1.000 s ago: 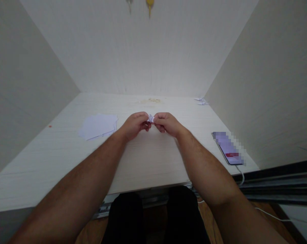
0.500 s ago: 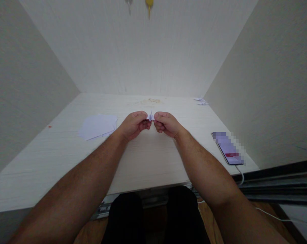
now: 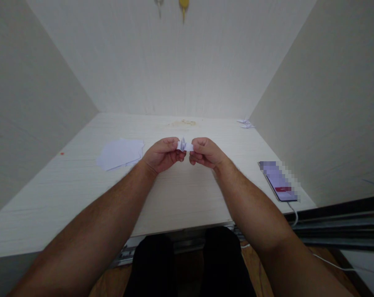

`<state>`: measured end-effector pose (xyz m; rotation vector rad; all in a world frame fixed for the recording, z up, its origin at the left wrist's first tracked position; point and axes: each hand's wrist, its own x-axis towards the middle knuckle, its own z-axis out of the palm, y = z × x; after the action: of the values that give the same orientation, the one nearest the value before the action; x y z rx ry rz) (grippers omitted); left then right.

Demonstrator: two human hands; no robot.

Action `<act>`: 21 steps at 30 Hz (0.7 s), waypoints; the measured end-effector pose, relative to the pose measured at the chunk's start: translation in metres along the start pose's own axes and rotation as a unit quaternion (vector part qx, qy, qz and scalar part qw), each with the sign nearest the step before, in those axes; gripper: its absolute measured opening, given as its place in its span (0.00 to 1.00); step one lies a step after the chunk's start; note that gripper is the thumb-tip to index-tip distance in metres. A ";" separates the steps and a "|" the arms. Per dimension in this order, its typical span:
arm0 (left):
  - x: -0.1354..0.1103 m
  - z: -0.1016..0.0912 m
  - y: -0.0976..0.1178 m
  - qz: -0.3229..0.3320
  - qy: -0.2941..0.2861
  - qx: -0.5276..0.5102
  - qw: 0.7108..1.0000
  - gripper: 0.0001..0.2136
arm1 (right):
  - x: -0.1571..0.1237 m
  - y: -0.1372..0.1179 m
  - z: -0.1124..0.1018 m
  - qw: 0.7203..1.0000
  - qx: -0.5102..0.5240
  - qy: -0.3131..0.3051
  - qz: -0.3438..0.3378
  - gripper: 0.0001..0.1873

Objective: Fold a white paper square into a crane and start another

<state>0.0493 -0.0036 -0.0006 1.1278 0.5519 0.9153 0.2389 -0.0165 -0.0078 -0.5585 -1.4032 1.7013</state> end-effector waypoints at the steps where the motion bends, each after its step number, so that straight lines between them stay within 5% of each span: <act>1: 0.000 0.000 0.000 0.002 0.003 0.006 1.000 0.16 | 0.000 0.001 -0.001 1.000 0.000 0.003 -0.001 0.30; 5: 0.000 0.000 0.001 0.011 0.019 0.021 1.000 0.17 | 0.006 0.004 0.001 0.998 -0.021 0.064 0.002 0.31; 12: 0.013 0.002 -0.008 0.057 0.161 0.028 0.985 0.12 | 0.022 0.010 0.001 0.927 -0.133 0.338 -0.088 0.18; 16: 0.018 0.002 -0.016 0.088 0.243 0.088 0.962 0.11 | 0.024 0.014 0.003 0.910 -0.211 0.345 -0.096 0.15; 21: 0.015 0.007 -0.018 0.081 0.217 0.177 0.957 0.13 | 0.022 0.020 0.005 0.875 -0.320 0.348 -0.105 0.10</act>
<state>0.0688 0.0025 -0.0140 1.3113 1.0245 1.2531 0.2167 -0.0023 -0.0214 -1.1928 -1.3762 0.6903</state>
